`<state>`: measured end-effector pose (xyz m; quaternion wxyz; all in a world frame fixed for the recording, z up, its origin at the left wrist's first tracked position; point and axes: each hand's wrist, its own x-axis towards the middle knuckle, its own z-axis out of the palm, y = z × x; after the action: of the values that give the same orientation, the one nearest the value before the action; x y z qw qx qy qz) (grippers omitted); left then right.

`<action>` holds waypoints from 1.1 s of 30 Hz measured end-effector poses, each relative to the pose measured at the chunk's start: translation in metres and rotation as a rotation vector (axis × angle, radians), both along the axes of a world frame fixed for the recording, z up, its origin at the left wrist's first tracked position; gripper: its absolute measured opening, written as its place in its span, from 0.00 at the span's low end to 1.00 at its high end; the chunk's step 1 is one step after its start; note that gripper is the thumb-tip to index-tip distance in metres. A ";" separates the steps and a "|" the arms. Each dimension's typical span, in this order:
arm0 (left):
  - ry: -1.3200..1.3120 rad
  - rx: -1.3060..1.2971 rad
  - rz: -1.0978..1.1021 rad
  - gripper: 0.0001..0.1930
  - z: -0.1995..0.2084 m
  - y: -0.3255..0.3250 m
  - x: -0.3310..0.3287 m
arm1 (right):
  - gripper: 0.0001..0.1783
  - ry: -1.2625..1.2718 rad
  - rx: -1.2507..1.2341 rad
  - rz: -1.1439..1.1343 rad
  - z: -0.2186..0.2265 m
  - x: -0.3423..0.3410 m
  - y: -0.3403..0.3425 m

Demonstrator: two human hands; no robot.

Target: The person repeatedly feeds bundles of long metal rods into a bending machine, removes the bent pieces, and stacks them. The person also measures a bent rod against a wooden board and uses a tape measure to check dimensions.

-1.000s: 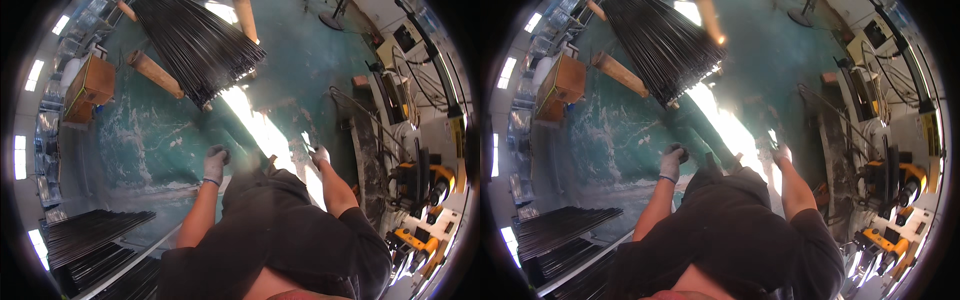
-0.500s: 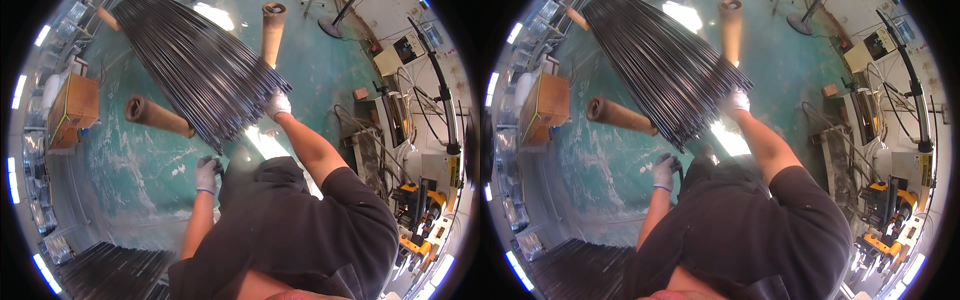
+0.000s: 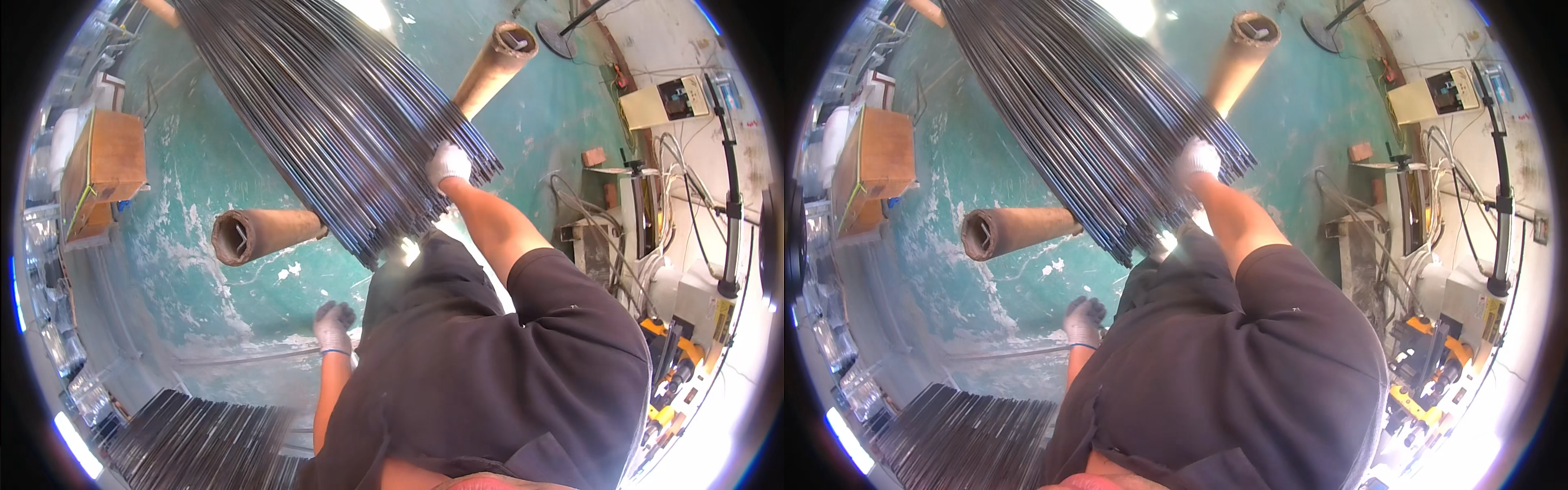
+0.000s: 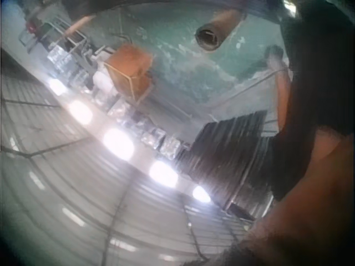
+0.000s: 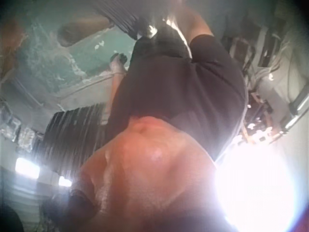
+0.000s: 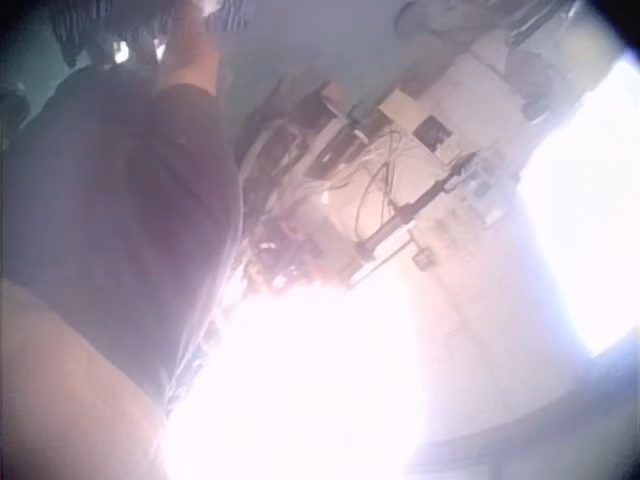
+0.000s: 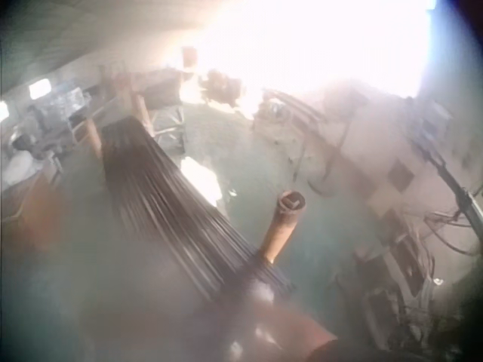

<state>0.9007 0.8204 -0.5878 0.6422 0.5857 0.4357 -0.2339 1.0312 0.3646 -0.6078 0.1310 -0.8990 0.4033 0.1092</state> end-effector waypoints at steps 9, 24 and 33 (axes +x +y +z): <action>-0.151 -0.154 -0.236 0.20 0.020 -0.079 0.044 | 0.15 0.014 0.690 -0.090 0.000 0.009 -0.029; -0.163 -0.184 -0.346 0.18 0.034 -0.132 0.082 | 0.27 -0.171 1.104 -0.133 0.025 -0.010 -0.036; -0.134 -0.415 -0.664 0.21 0.033 -0.209 0.118 | 0.28 -0.089 0.662 -0.085 0.088 -0.233 0.008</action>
<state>1.0182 0.6112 -0.5547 0.6635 0.5664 0.1234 -0.4731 0.7983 0.3724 -0.5196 0.4378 -0.7939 0.3772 0.1891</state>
